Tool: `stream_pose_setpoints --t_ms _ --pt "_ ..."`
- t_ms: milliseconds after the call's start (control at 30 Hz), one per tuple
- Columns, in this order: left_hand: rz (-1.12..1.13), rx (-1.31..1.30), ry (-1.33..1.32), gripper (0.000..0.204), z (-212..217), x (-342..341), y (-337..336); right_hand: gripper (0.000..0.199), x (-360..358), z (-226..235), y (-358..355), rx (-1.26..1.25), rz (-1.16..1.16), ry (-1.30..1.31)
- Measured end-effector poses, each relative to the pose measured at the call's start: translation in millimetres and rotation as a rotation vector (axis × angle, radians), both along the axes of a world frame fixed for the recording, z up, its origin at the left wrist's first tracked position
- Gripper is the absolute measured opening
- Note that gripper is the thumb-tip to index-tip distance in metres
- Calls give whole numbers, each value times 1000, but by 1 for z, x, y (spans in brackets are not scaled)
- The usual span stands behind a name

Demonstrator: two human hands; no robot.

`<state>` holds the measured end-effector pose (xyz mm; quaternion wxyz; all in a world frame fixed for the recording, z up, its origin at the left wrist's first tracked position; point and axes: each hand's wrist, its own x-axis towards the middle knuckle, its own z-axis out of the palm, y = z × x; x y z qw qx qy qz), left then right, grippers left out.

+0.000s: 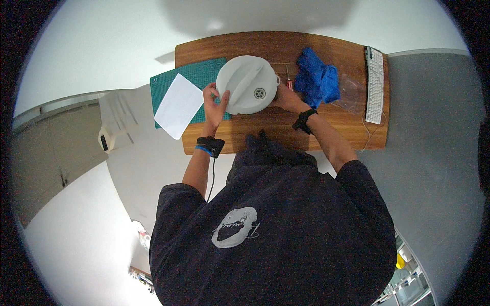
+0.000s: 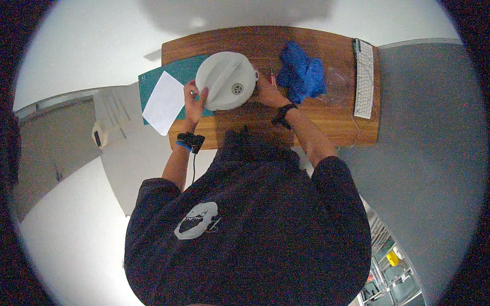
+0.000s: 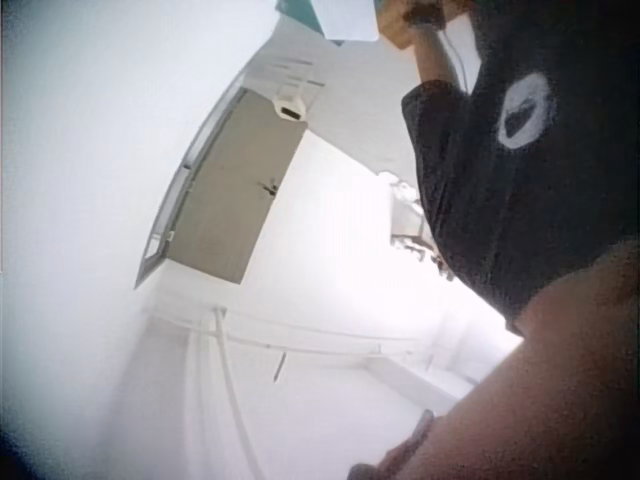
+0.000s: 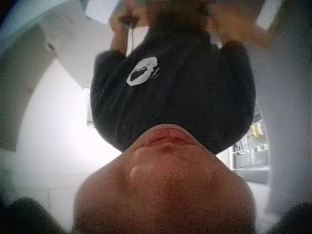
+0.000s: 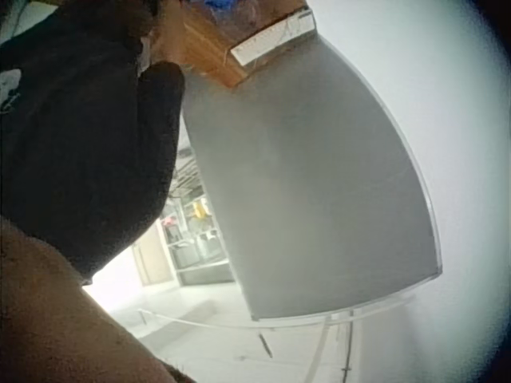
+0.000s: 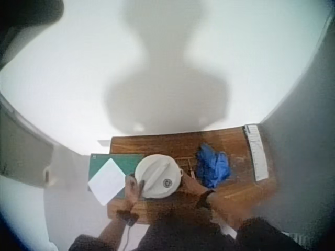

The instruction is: The person assembles a white cylindrical electronic device on a wooden desk. They connect internal wires, place the top cover, wipe the exterior with a blue cloth, and briefly handle a keyboard.

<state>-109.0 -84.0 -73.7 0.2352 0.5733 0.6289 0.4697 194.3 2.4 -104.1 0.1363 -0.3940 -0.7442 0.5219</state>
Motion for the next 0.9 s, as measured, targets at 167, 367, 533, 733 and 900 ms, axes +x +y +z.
stream_pose_setpoints --t_ms 167,367,533,733,900 --pt "58 -132 -157 29 31 17 6 114 8 8 2 114 45 -182" --pt "-23 -52 306 32 54 29 14 86 40 -26 -8 263 86 -601" --pt "-87 -47 619 52 62 83 29 80 93 -75 -26 346 14 -571" --pt "-97 -75 737 62 53 75 34 68 111 -83 -27 190 -41 -413" --pt "-173 -209 731 62 72 79 43 73 112 -85 -28 199 -49 -404"
